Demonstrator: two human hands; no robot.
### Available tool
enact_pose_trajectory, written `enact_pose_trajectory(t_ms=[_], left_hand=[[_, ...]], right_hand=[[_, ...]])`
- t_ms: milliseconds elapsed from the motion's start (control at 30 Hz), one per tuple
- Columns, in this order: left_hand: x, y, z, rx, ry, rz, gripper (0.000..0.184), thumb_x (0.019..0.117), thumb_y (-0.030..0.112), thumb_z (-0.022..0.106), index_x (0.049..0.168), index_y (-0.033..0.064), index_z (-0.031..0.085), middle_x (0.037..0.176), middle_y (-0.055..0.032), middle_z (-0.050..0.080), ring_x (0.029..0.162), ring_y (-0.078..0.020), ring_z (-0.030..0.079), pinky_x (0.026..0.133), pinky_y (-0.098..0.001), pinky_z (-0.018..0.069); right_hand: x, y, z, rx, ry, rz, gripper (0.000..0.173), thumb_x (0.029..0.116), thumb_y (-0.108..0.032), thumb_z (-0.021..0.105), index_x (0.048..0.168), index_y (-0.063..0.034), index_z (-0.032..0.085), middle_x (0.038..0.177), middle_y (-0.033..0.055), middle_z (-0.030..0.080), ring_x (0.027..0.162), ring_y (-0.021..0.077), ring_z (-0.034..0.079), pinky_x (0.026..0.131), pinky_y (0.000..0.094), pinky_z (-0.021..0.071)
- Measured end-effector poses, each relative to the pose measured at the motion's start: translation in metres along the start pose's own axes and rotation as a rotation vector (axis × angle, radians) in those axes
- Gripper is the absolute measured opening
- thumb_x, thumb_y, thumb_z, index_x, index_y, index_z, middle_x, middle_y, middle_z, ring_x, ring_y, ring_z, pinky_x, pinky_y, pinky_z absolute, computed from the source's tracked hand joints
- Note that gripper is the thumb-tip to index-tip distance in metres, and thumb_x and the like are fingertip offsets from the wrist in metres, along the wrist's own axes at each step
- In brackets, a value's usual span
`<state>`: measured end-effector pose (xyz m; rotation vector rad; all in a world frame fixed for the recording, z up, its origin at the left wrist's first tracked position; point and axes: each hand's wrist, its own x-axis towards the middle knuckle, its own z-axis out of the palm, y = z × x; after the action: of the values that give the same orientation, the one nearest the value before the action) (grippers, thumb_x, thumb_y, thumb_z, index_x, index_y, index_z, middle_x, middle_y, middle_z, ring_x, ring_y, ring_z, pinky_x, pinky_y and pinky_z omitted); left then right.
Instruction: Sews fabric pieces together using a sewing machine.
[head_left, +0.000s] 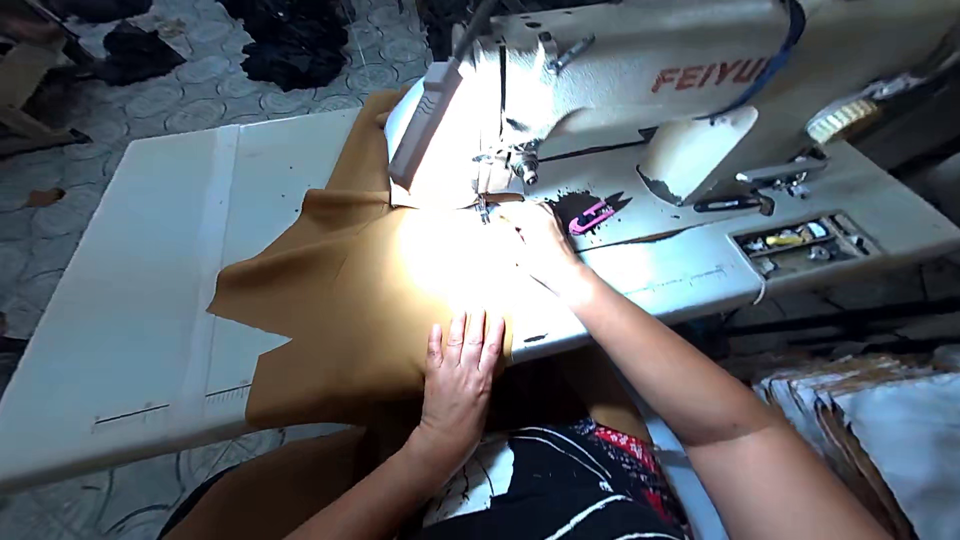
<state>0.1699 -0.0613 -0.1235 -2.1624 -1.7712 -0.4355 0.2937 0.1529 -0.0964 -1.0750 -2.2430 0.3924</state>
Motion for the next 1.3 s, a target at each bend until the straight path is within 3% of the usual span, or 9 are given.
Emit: enact_pose_trajectory(t_ms=[67,133,333,500,667,800,967,1067,1300], left_hand=[[0.001,-0.004,-0.003,-0.019,-0.04,0.025,0.069,0.0795,-0.006,0.068,0.146,0.0076,0.057,0.145,-0.02,0.059,0.136,-0.0398,0.055,0.109,-0.0638,0.0387],[0.002,-0.009,-0.01,-0.12,-0.106,0.043,0.069,0.0813,-0.006,0.063,0.148,0.004,0.053,0.15,-0.0213,0.054,0.14,-0.0411,0.05,0.111,-0.0673,0.0351],[0.006,-0.025,-0.023,-0.454,-0.193,-0.007,0.049,0.1043,0.022,0.042,0.146,-0.0015,0.054,0.152,-0.0199,0.052,0.147,-0.0393,0.042,0.116,-0.0712,0.0242],[0.008,-0.028,-0.029,-0.669,-0.161,-0.119,0.054,0.1095,0.034,0.034,0.14,-0.0035,0.059,0.149,-0.0168,0.057,0.149,-0.0342,0.04,0.122,-0.0636,0.0176],[0.009,-0.03,-0.03,-0.767,-0.109,-0.169,0.052,0.1097,0.03,0.034,0.131,-0.0066,0.063,0.139,-0.02,0.063,0.145,-0.0308,0.046,0.124,-0.0554,0.0204],[0.012,-0.034,-0.032,-0.816,-0.093,-0.202,0.048,0.1092,0.026,0.035,0.127,-0.008,0.064,0.135,-0.0204,0.065,0.142,-0.0282,0.049,0.125,-0.0512,0.0224],[0.012,-0.033,-0.03,-0.635,-0.171,-0.161,0.05,0.0927,0.003,0.041,0.138,-0.0029,0.061,0.147,-0.0178,0.058,0.147,-0.0335,0.042,0.122,-0.0617,0.0218],[0.014,-0.023,-0.028,-0.309,-0.109,-0.071,0.044,0.0885,-0.009,0.053,0.129,-0.0002,0.069,0.139,-0.0195,0.064,0.135,-0.0413,0.056,0.108,-0.0752,0.0325],[0.021,-0.022,-0.038,-0.107,-0.173,0.015,0.046,0.0835,-0.011,0.063,0.128,-0.0008,0.069,0.137,-0.0195,0.065,0.134,-0.04,0.058,0.109,-0.0728,0.0342]], right_hand=[[-0.006,-0.009,-0.013,0.079,0.049,0.04,0.033,0.099,-0.001,0.052,0.127,0.0007,0.07,0.121,0.0247,0.069,0.117,0.0403,0.064,0.106,0.0509,0.0473],[-0.023,-0.016,-0.023,0.065,0.124,0.033,0.03,0.0986,-0.002,0.054,0.123,0.0013,0.071,0.12,0.024,0.069,0.119,0.0384,0.064,0.106,0.0487,0.0478],[-0.114,-0.037,-0.017,0.015,0.318,-0.036,0.016,0.0874,-0.003,0.061,0.095,0.0048,0.074,0.107,0.0235,0.069,0.111,0.0406,0.065,0.097,0.0551,0.0511],[-0.149,-0.048,0.009,0.043,0.334,-0.136,0.023,0.0948,-0.01,0.06,0.108,-0.0081,0.079,0.1,0.0143,0.07,0.105,0.0323,0.065,0.097,0.0505,0.0498],[-0.146,-0.068,0.022,0.069,0.274,-0.237,0.027,0.096,-0.016,0.06,0.115,-0.0134,0.078,0.099,0.0135,0.069,0.099,0.0317,0.066,0.092,0.0524,0.0498],[-0.143,-0.076,0.025,0.01,0.231,-0.212,0.027,0.0974,-0.021,0.06,0.115,-0.0155,0.079,0.106,0.0152,0.069,0.107,0.0357,0.064,0.096,0.0563,0.047],[-0.143,-0.078,0.026,-0.05,0.212,-0.21,0.019,0.0949,-0.022,0.062,0.097,-0.0125,0.078,0.11,0.0158,0.071,0.111,0.0376,0.065,0.099,0.0581,0.0462],[-0.145,-0.074,0.022,-0.094,0.233,-0.229,0.022,0.0976,-0.025,0.061,0.102,-0.0149,0.079,0.106,0.0145,0.072,0.109,0.0371,0.066,0.097,0.0585,0.0471],[-0.158,-0.054,0.009,-0.138,0.274,-0.189,0.024,0.0993,-0.027,0.06,0.112,-0.0223,0.08,0.1,0.0134,0.07,0.103,0.0336,0.065,0.096,0.054,0.0469]])
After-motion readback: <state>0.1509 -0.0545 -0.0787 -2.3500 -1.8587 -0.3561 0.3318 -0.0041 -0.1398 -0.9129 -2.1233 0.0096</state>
